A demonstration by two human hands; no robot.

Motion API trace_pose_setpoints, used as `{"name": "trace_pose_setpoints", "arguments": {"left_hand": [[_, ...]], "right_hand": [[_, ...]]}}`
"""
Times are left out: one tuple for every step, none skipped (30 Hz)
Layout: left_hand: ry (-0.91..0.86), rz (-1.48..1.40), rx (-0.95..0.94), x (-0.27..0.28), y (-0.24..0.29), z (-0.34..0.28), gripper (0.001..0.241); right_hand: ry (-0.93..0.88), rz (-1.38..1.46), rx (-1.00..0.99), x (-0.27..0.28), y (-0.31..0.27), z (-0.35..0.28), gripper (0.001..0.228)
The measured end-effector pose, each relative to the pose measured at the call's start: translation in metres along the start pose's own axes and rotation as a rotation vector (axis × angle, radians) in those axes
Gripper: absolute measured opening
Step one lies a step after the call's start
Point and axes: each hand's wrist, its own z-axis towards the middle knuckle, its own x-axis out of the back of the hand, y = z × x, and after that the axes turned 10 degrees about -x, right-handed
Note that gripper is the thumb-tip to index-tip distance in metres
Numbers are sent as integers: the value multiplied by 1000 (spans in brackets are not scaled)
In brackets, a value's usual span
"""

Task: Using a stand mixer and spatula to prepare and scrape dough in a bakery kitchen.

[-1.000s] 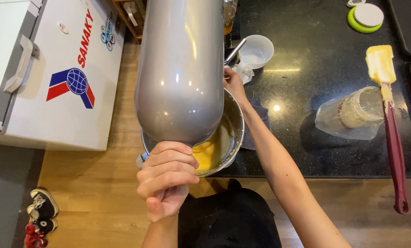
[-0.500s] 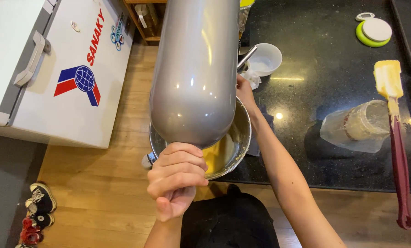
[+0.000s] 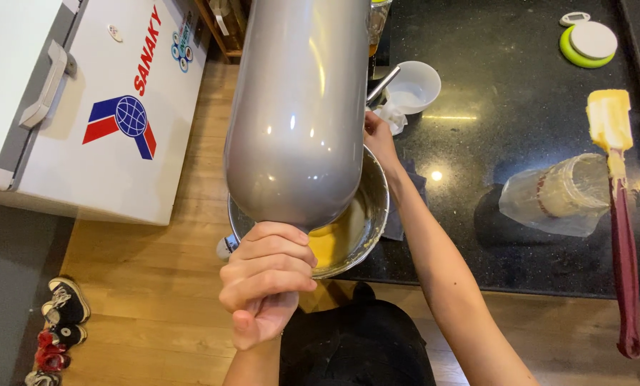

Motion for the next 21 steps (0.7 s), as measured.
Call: {"name": "trace_pose_setpoints", "arguments": {"left_hand": [[-3,2,4,1,0,0,71],[-3,6,2,0,0,-1,71],[4,-5,-5,1,-1,-1,71],[10,-15,-12,1,-2,-2,71],[10,-11,-15,2,-2,-1,71],[11,-15,-18,2,-2,-1,71],[12,-23,-19,2,-2,-1,71],[12,-22,-20,3,-1,-1,71],[8,-24,-12,2,-1,0,71],[5,-25,-5,1,-1,0,71],[4,-28,-3,2,-1,-1,71],[3,-24,-2,1,-1,-1,71],[2,-18,-1,2,-1,-2,71],[1,-20,2,3,-2,-2,71],[-7,-25,-3,4,-3,-3,71],[-16,-31,-9,5,-3,-3,71],[-16,-31,-6,5,-5,-4,71],[-30,-37,-22,6,-6,-4,70],[-46,-42,-37,7,-8,-3,70],[-49,-42,-33,7,-11,-4,70],[-49,-66,-84,8,-14,-4,69]], "right_hand": [[18,-16,-25,-2,-4,-3,27],[14,-15,-23,-3,-6,-5,27],[39,-9,-25,-5,-8,-7,28],[64,-2,-26,-7,-10,-9,30],[60,0,-24,-7,-9,-8,30],[50,5,22,-8,-7,-7,32],[43,10,67,-6,-4,-7,34],[42,11,68,-6,0,-4,34],[21,42,81,-5,4,-1,35],[0,72,94,-2,8,1,35],[3,72,93,-2,8,2,35],[18,49,66,-2,9,3,31],[31,26,39,-2,9,4,28],[33,27,36,-2,4,0,28],[58,-29,3,-3,-1,-4,28],[82,-86,-29,-4,-7,-7,27],[83,-85,-33,-4,-2,-6,27],[55,-35,26,-3,3,-5,27],[28,17,84,-4,9,-4,27],[29,20,81,-4,7,-8,27],[48,-14,45,-4,4,-10,30]]}}
